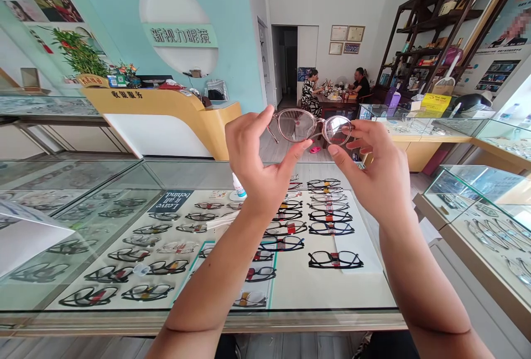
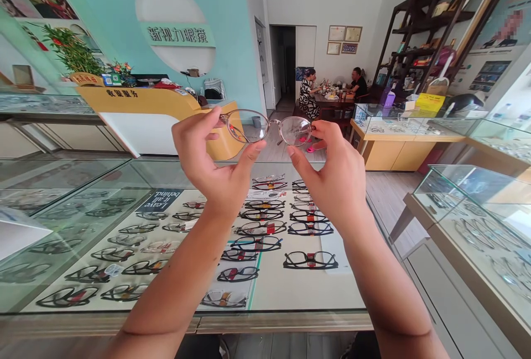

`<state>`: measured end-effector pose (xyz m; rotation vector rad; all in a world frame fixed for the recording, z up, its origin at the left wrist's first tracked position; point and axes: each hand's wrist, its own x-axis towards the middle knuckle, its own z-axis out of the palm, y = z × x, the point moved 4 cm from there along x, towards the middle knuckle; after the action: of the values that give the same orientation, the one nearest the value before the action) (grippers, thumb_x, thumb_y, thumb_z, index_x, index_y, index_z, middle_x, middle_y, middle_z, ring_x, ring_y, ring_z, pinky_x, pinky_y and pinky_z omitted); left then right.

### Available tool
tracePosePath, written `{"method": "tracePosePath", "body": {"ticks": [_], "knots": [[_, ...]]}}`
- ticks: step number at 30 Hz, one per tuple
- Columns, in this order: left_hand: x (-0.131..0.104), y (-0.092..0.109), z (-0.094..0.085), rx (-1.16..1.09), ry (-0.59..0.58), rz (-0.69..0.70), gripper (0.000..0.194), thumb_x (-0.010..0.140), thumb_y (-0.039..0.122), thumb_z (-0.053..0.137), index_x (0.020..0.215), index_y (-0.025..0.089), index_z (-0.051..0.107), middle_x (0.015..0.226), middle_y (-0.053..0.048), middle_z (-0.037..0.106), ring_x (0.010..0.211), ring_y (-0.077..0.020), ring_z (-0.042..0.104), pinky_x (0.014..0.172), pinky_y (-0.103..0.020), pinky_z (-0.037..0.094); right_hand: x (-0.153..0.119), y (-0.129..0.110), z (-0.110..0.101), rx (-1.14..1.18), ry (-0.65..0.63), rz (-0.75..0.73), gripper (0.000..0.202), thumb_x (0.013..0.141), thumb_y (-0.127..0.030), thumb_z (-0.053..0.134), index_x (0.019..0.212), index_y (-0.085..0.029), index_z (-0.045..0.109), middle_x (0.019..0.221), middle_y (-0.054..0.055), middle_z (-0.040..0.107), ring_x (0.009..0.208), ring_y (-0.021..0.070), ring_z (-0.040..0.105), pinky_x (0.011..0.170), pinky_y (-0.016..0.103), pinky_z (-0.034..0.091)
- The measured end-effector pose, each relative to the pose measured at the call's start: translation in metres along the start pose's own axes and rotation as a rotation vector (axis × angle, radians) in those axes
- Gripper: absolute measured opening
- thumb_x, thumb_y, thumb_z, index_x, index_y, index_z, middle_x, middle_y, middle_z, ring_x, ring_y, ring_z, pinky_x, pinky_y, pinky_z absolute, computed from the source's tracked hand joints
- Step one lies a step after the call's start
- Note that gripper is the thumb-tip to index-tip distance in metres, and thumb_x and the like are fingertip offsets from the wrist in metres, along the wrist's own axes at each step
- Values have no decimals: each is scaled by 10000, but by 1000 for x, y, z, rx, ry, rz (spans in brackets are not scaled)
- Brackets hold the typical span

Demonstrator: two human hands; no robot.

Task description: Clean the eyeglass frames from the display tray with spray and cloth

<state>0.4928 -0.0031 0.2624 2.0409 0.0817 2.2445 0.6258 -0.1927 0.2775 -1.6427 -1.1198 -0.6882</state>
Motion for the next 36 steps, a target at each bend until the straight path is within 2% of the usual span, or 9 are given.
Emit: {"method": "tracePosePath", "body": {"ticks": [7,11,18,22,31,36], "knots": [[-1,-5,3,-52,-65,-61,820,864,715,940,1527,327,654,1407,-116,738,1383,-374,671,1170,-569,563,0,1,-1,-24,13,9,486,998,-551,808,1392,-309,657,1277,100,870,993,314,838,897,522,682],[-2,-5,3,-72,-76,-48,825,855,726,940,1525,338,655,1406,-119,734,1412,-380,657,1179,-562,563,0,2,-1,-27,2,32,466,994,-549,799,1363,-305,654,1295,99,871,1022,329,849,898,543,682],[-1,-2,2,1,-56,-28,801,888,736,909,1517,313,653,1372,-121,742,1354,-365,685,1135,-537,582,1,1,-1,-25,-18,45,435,991,-544,788,1334,-313,655,1277,91,880,1026,336,854,893,558,682],[0,-1,4,-7,-58,-45,749,916,709,901,1500,305,659,1357,-110,755,1292,-339,722,1082,-504,593,0,0,-2,-30,12,44,452,986,-529,794,1356,-313,652,1260,93,867,1014,329,842,899,558,677],[-2,-1,10,-169,-50,-133,596,930,559,955,1406,298,711,1207,-61,801,1120,-257,801,1040,-449,650,-2,-1,-8,0,150,-79,519,1011,-456,819,1491,-379,635,1307,100,755,1040,317,783,909,579,695],[-7,-4,17,-238,-69,-146,597,936,564,950,1401,293,691,1288,-59,775,1146,-256,831,1045,-447,684,-3,-3,-11,42,187,-148,563,1019,-400,811,1546,-387,616,1404,129,695,1125,353,761,940,647,705]]}}
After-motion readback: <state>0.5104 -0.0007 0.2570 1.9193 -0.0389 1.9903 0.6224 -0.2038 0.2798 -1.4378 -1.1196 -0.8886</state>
